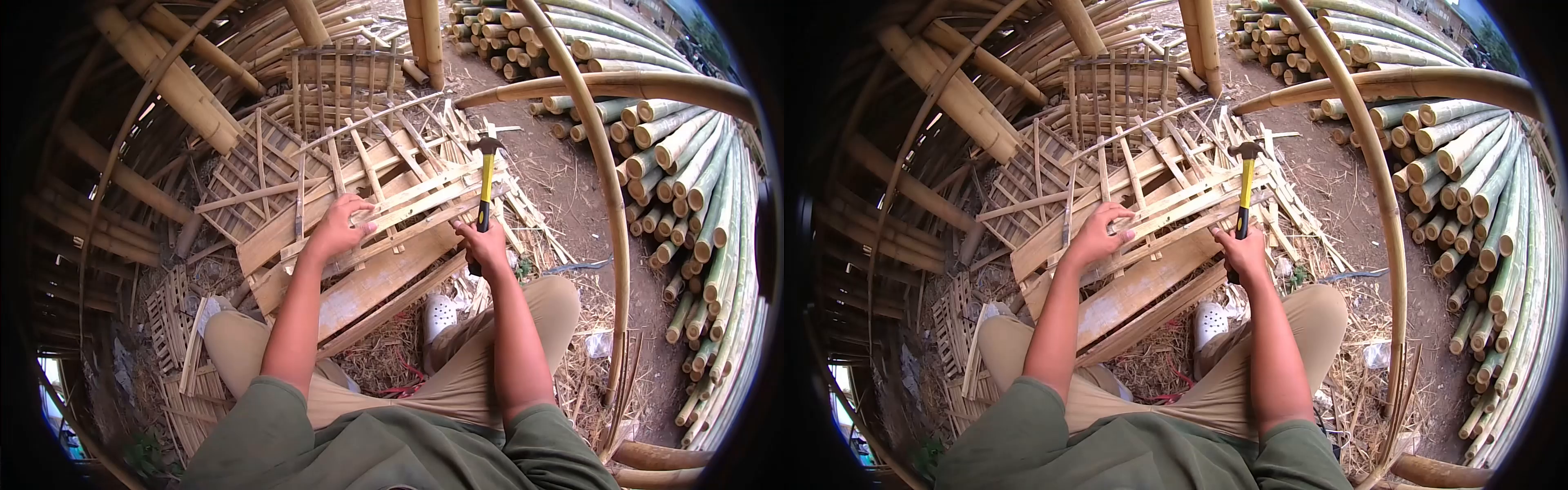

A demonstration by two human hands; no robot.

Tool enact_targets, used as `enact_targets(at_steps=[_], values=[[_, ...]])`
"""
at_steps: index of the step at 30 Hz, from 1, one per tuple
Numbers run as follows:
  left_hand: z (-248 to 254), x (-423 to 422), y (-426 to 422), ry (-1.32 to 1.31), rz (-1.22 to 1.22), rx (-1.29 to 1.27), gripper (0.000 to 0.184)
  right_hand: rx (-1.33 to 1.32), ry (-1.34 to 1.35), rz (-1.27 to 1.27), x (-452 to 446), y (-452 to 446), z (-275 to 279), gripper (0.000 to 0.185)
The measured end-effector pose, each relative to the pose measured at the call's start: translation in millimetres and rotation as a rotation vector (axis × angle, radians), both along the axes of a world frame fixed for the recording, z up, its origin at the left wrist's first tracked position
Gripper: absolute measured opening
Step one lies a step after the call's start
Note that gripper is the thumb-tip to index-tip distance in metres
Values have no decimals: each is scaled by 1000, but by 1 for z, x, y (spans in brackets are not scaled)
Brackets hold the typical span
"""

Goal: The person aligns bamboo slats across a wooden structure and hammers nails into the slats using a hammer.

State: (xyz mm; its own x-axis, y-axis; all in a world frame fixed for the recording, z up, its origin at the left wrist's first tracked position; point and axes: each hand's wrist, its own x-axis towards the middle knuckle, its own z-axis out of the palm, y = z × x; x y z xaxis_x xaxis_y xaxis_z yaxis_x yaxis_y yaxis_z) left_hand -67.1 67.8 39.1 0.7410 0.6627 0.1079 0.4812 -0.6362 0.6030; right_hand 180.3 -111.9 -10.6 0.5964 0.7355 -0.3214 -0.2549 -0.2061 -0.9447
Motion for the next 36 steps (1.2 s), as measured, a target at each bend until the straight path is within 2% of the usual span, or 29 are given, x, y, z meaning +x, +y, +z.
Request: enact_targets(at_steps=[3, 7, 10, 13, 14, 17, 21, 23, 26, 29, 36], values=[[-10, 0, -7, -56, 36, -95, 38, -25, -48, -1, 0, -2, -7, 42], [-31, 2, -10, -56, 51, 12, 41, -97, -84, -21, 1, -4, -11, 38], [-47, 2, -22, -59, 155, 162, 48, -108, 94, -67, 1, -3, -12, 32], [-57, 2, -28, -56, 204, 290, 46, -92, -40, -112, -1, -5, -13, 33], [-59, 3, -28, -97, 236, 238, 42, -99, -41, -114, -1, -6, -15, 33], [-52, 3, -28, -57, 211, 233, 34, -61, -124, -164, 1, -2, -22, 37], [-50, 3, -30, -66, 242, 227, 26, -140, -224, -269, 3, 4, -20, 39], [-53, 2, -29, -90, 179, 229, 20, -133, -207, -289, 3, 6, -19, 42], [-50, 2, -31, -47, 138, 210, 21, -171, -139, -362, 8, 11, -28, 46], [-41, 3, -36, 7, 120, 221, 24, -206, -205, -338, 14, 12, -40, 46], [-47, 3, -35, -82, 94, 332, 22, -217, -273, -335, 13, 11, -40, 48]])
